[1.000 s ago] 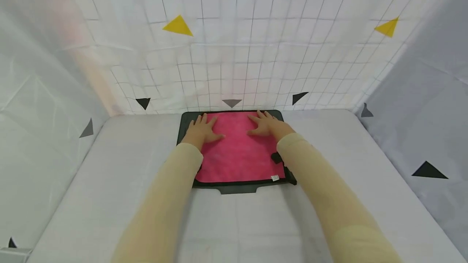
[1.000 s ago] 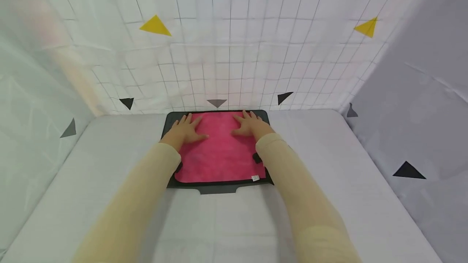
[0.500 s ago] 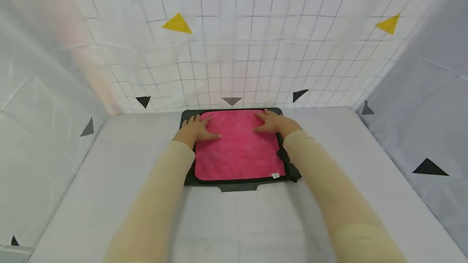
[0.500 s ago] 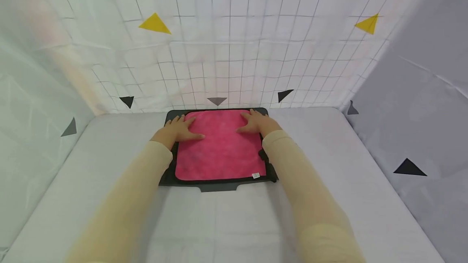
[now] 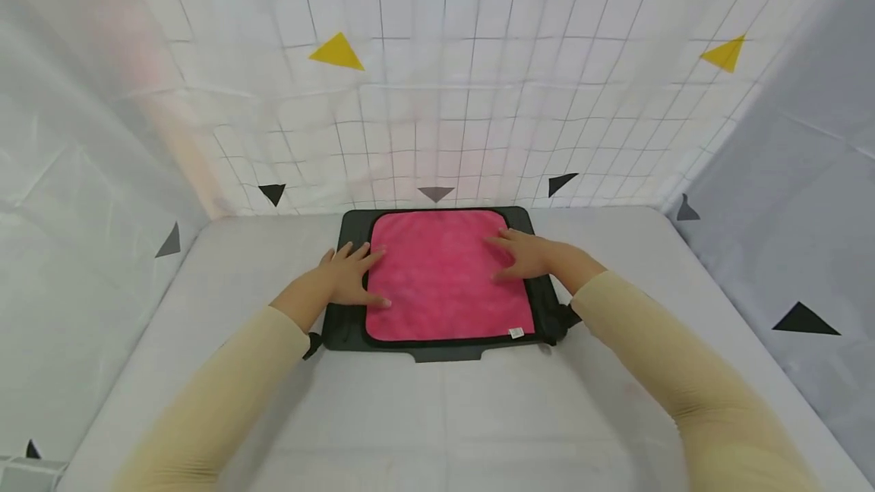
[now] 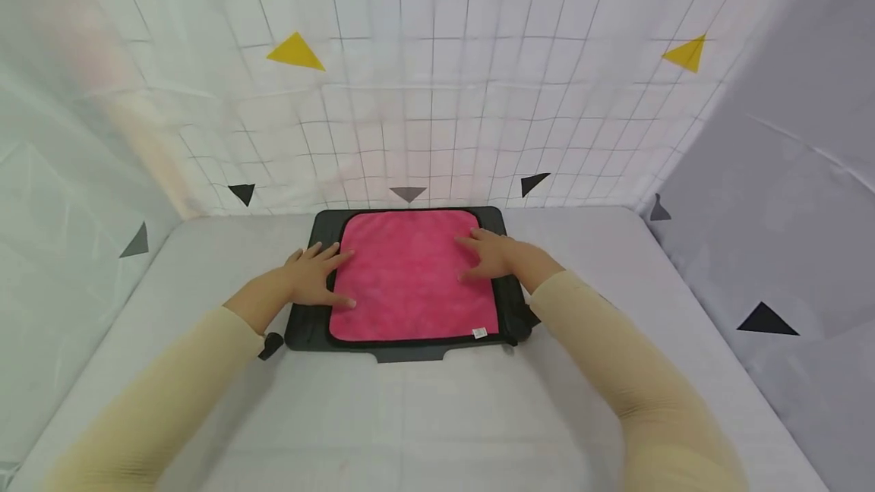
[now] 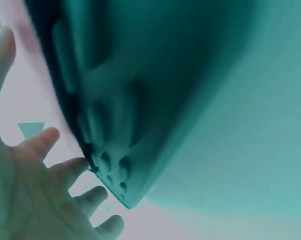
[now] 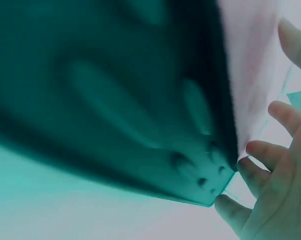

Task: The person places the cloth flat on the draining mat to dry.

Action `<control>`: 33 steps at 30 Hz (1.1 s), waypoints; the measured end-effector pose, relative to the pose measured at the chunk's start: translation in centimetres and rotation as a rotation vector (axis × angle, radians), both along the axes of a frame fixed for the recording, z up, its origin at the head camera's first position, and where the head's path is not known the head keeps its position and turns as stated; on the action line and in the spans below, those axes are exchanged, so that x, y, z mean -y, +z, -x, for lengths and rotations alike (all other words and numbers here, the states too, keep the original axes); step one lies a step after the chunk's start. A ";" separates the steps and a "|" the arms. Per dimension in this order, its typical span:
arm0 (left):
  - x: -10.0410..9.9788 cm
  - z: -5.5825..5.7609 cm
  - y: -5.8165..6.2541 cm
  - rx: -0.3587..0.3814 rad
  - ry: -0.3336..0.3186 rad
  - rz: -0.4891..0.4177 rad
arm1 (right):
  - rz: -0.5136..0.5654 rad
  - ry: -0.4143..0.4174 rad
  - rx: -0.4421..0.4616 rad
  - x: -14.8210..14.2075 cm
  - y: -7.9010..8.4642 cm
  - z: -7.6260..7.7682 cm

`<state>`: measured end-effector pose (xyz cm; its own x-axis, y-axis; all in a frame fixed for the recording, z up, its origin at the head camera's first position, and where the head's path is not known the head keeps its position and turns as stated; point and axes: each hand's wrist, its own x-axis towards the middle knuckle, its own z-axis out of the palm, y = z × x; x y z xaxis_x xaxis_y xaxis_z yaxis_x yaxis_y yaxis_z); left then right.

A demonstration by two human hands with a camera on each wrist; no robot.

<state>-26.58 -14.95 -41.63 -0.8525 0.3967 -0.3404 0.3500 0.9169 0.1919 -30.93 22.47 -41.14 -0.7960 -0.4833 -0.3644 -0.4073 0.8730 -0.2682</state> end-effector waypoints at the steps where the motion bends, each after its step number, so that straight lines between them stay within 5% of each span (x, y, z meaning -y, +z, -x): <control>1: 0.1 -0.3 -0.2 0.005 -0.008 0.001 | -0.001 0.006 0.007 -0.2 -0.2 -0.3; 9: 0.6 -1.4 -1.3 0.013 -0.032 -0.019 | 0.047 0.032 0.030 -2.1 -0.9 -1.2; 22: 1.0 -4.0 -1.0 -0.068 -0.063 -0.016 | 0.145 0.041 -0.007 -2.5 -0.4 -4.0; 33: 1.1 -5.4 -1.9 -0.086 -0.118 -0.026 | 0.077 0.062 -0.006 -2.8 -2.0 -6.6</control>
